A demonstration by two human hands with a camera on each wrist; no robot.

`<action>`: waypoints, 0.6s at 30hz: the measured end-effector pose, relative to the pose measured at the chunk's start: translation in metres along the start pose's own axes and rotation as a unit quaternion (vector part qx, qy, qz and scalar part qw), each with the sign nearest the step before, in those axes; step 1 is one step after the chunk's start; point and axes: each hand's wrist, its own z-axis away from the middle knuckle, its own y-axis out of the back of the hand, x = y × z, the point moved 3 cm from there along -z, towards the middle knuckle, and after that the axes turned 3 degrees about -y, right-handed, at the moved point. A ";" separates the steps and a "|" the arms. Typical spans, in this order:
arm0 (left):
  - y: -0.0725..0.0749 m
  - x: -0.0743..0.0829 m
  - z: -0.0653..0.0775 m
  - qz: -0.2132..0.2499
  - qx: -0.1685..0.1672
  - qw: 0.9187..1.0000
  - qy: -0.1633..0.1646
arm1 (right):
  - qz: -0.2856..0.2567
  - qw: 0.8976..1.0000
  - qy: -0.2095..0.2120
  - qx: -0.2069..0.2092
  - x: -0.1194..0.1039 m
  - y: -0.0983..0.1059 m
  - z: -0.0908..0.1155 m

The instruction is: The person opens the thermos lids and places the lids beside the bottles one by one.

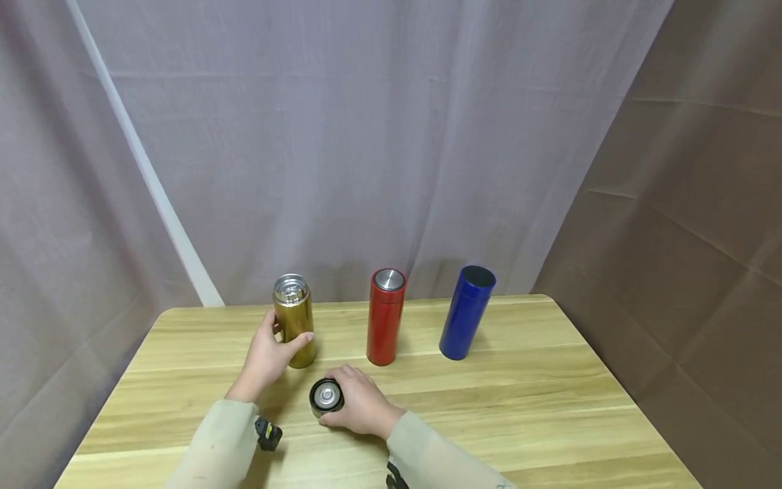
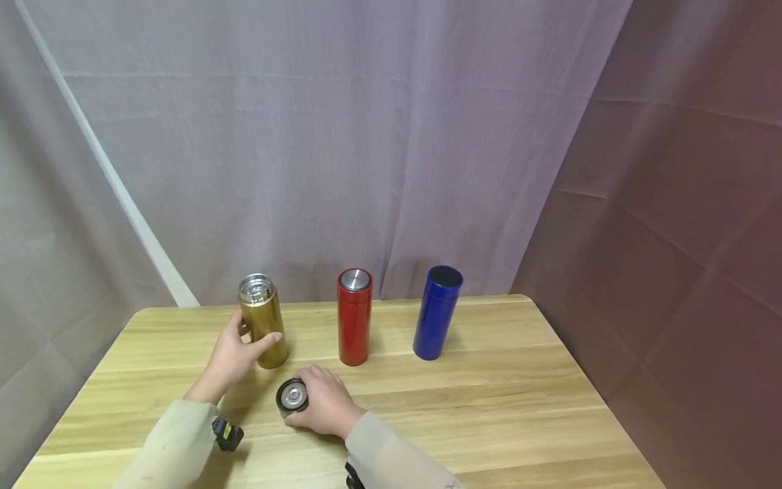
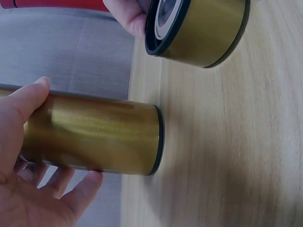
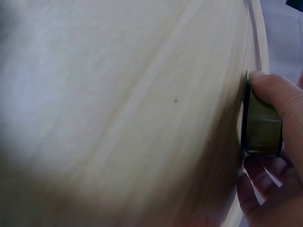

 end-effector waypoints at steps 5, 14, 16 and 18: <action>0.002 0.005 0.000 -0.011 -0.004 1.000 -0.009 | -0.003 1.000 0.002 0.004 -0.005 0.002 0.002; 0.011 0.015 0.018 -0.114 -0.034 0.993 -0.011 | -0.015 1.000 -0.005 0.011 0.000 0.030 0.026; 0.016 0.017 0.026 -0.124 -0.039 0.992 -0.005 | -0.012 1.000 0.004 0.021 0.005 0.043 0.033; 0.021 0.020 0.035 -0.135 -0.045 0.990 -0.004 | -0.005 0.999 0.010 0.034 0.011 0.056 0.039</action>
